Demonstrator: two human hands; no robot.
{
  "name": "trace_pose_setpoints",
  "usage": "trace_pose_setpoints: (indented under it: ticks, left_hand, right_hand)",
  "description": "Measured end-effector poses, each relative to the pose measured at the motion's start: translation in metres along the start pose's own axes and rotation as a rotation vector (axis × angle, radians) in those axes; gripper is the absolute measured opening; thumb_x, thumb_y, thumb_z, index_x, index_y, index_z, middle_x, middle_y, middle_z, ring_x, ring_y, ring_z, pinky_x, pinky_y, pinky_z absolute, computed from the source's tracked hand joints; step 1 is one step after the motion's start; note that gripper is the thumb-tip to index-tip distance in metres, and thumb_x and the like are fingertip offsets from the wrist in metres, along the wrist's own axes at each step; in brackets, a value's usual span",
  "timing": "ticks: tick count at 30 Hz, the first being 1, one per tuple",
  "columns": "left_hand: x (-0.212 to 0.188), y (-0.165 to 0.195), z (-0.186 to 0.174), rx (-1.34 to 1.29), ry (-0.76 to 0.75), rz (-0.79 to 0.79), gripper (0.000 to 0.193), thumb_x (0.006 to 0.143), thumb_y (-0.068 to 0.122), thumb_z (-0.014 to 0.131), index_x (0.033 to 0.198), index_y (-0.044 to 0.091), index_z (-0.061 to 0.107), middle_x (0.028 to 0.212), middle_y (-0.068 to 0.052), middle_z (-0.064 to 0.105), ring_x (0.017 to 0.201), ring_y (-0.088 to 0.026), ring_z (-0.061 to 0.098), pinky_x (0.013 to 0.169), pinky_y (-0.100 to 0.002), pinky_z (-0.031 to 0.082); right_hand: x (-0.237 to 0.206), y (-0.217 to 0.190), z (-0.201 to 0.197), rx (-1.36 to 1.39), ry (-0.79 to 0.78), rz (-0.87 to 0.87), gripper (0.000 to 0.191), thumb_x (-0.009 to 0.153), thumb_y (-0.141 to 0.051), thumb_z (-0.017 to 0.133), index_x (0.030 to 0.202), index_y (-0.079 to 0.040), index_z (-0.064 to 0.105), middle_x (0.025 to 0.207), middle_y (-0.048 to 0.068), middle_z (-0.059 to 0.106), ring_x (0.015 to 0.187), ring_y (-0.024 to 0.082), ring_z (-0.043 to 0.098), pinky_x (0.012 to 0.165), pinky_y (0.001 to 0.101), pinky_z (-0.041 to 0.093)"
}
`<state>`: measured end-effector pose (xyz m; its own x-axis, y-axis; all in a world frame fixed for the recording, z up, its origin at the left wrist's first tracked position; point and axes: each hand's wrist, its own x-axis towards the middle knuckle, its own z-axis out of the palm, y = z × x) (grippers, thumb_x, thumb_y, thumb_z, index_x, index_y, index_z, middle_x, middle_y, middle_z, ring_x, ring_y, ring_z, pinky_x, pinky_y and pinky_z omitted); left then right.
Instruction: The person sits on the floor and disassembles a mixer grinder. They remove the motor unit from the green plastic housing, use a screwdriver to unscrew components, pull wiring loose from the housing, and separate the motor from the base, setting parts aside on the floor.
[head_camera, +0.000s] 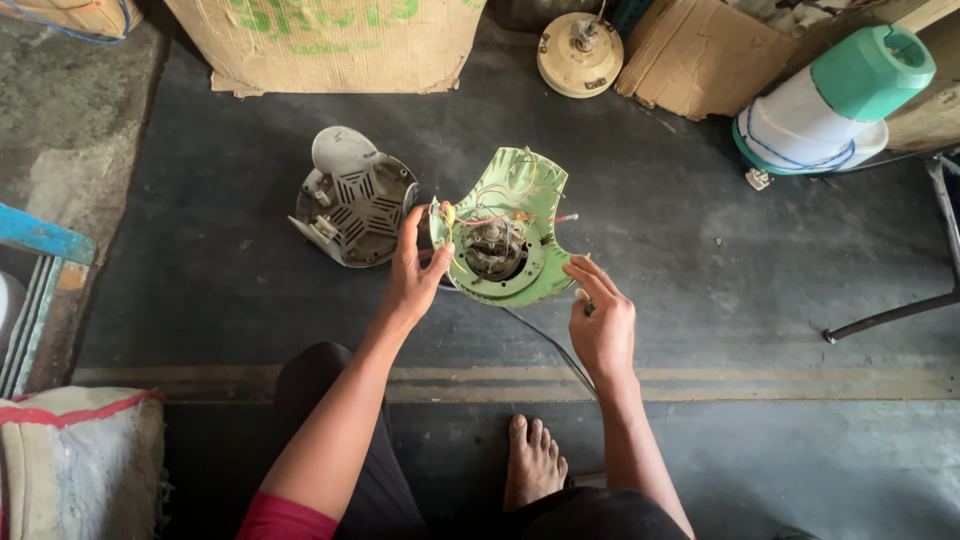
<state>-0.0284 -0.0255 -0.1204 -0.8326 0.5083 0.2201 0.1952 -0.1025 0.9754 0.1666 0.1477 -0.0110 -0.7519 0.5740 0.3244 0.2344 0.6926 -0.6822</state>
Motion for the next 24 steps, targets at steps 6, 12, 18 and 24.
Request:
trace_pose_setpoints:
  ticks: [6,12,18,24]
  left_hand:
    - [-0.006,0.005,0.0,0.13,-0.015,0.111,0.068,0.098,0.018,0.067,0.156,0.004,0.034,0.145,-0.015,0.05,0.129,-0.023,0.055,0.099,-0.037,0.054]
    - [0.001,0.008,-0.001,0.144,0.007,0.079,0.065,0.099,0.018,0.066,0.156,0.004,0.036,0.142,-0.014,0.053,0.131,-0.026,0.055,0.109,-0.039,0.047]
    - [0.009,0.049,-0.008,0.428,0.05,0.389,0.063,0.093,0.01,0.07,0.15,0.004,0.042,0.15,-0.018,0.049,0.143,-0.032,0.047,0.12,-0.047,0.033]
    - [0.041,0.082,0.022,1.063,-0.285,0.51,0.056,0.085,0.02,0.079,0.136,0.007,0.059,0.131,-0.006,0.065,0.131,-0.022,0.057,0.118,-0.051,0.036]
  right_hand:
    - [0.012,-0.01,-0.014,-0.134,-0.117,0.368,0.029,0.087,-0.01,0.068,0.114,-0.015,0.078,0.105,0.014,0.076,0.095,0.026,0.076,0.079,0.0341,0.057]
    - [0.06,-0.009,-0.004,-0.426,-0.077,-0.045,0.026,0.078,-0.022,0.08,0.102,-0.012,0.08,0.093,0.011,0.077,0.091,0.033,0.07,0.079,0.044,0.054]
    - [0.06,0.018,-0.009,-0.168,0.034,0.175,0.039,0.087,-0.038,0.077,0.112,-0.008,0.076,0.097,0.011,0.076,0.092,0.028,0.073,0.08,0.0433,0.055]
    - [0.025,0.029,0.013,-0.017,-0.318,0.519,0.06,0.093,-0.058,0.07,0.111,0.0,0.066,0.082,0.014,0.066,0.064,0.02,0.057,0.055,0.0374,0.046]
